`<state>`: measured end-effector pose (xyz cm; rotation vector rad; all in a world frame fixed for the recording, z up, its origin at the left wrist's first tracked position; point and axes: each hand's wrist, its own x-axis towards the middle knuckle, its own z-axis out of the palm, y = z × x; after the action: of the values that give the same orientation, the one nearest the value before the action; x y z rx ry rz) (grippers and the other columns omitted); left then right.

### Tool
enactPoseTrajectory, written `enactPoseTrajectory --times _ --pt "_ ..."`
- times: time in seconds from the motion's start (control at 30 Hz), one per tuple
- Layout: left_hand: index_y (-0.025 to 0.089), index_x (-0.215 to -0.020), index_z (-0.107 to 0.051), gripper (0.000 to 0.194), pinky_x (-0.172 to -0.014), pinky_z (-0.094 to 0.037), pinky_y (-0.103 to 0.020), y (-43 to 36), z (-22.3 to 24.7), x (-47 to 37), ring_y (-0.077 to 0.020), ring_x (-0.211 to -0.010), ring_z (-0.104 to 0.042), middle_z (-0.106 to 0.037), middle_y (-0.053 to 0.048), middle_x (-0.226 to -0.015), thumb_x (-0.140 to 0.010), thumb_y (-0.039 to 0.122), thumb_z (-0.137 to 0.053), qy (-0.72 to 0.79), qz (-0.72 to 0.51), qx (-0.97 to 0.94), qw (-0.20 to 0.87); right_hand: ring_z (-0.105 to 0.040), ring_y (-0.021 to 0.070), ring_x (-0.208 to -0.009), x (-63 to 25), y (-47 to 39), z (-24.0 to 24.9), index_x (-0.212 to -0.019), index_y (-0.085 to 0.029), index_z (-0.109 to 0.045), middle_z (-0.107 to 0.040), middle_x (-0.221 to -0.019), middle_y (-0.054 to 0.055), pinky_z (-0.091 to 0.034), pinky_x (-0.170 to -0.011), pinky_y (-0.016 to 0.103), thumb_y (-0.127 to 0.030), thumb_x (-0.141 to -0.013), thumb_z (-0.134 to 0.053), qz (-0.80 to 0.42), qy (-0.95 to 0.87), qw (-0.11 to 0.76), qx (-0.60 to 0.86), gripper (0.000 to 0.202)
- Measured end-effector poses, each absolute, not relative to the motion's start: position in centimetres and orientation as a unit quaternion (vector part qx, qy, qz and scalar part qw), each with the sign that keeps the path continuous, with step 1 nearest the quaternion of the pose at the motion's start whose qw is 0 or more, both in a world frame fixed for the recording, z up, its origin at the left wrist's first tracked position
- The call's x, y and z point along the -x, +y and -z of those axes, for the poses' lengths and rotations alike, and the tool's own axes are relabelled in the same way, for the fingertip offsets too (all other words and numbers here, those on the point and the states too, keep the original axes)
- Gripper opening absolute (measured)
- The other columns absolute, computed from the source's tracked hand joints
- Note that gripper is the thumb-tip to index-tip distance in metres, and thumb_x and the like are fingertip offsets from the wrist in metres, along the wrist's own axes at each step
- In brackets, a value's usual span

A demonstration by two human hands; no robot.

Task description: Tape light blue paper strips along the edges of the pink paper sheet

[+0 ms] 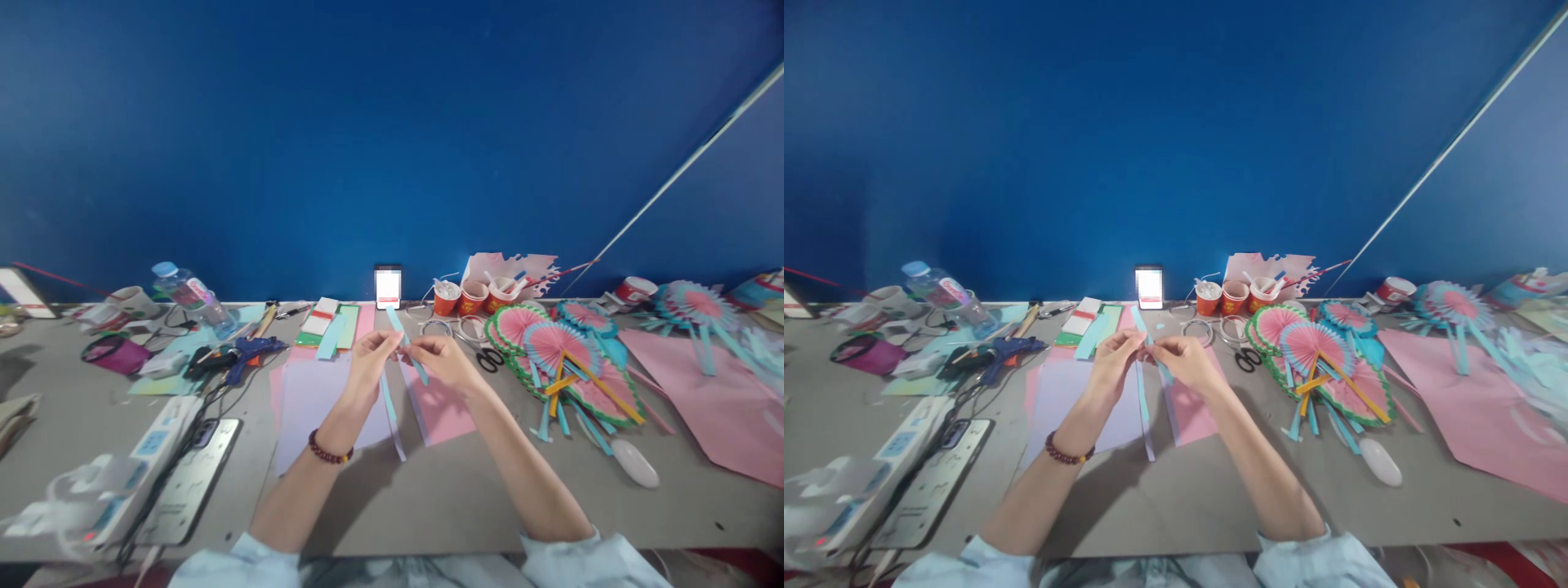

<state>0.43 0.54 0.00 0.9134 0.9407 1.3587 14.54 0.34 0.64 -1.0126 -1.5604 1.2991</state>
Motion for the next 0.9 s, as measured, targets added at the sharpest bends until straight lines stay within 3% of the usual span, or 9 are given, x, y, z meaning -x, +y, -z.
enactPoseTrajectory --times 0.23,0.57,0.9 --pt "0.016 -0.054 -0.059 0.024 -0.057 -0.038 -0.023 0.8 0.4 0.0 -0.0083 -0.053 -0.045 -0.047 0.004 -0.052 -0.067 0.032 -0.073 0.416 -0.589 -0.438 0.538 -0.043 0.0104 -0.050 -14.5 0.2 -0.4 -0.062 -0.017 -0.067 -0.058 -0.056 0.000 -0.029 -0.047 0.024 -0.051 -0.071 -0.066 -0.477 -0.614 0.414 0.473 0.035" --pt "0.016 -0.052 -0.057 0.026 -0.055 -0.034 -0.024 0.4 -0.2 -0.2 -0.0082 -0.052 -0.041 -0.044 0.005 -0.050 -0.066 0.032 -0.073 0.423 -0.582 -0.434 0.542 -0.034 0.0093 -0.047 -14.6 0.0 -0.8 -0.053 -0.018 -0.058 -0.046 -0.049 -0.002 -0.023 -0.046 0.026 -0.050 -0.073 -0.065 -0.442 -0.639 0.410 0.478 0.038" --pt "0.016 -0.062 -0.060 0.025 -0.053 -0.035 -0.022 1.2 -0.7 1.4 -0.0067 -0.052 -0.043 -0.049 0.003 -0.058 -0.066 0.036 -0.074 0.416 -0.598 -0.380 0.571 -0.051 0.0115 -0.057 -15.0 0.1 -0.5 -0.065 -0.017 -0.064 -0.062 -0.062 0.000 -0.037 -0.056 0.025 -0.040 -0.075 -0.064 -0.479 -0.658 0.372 0.446 0.025"
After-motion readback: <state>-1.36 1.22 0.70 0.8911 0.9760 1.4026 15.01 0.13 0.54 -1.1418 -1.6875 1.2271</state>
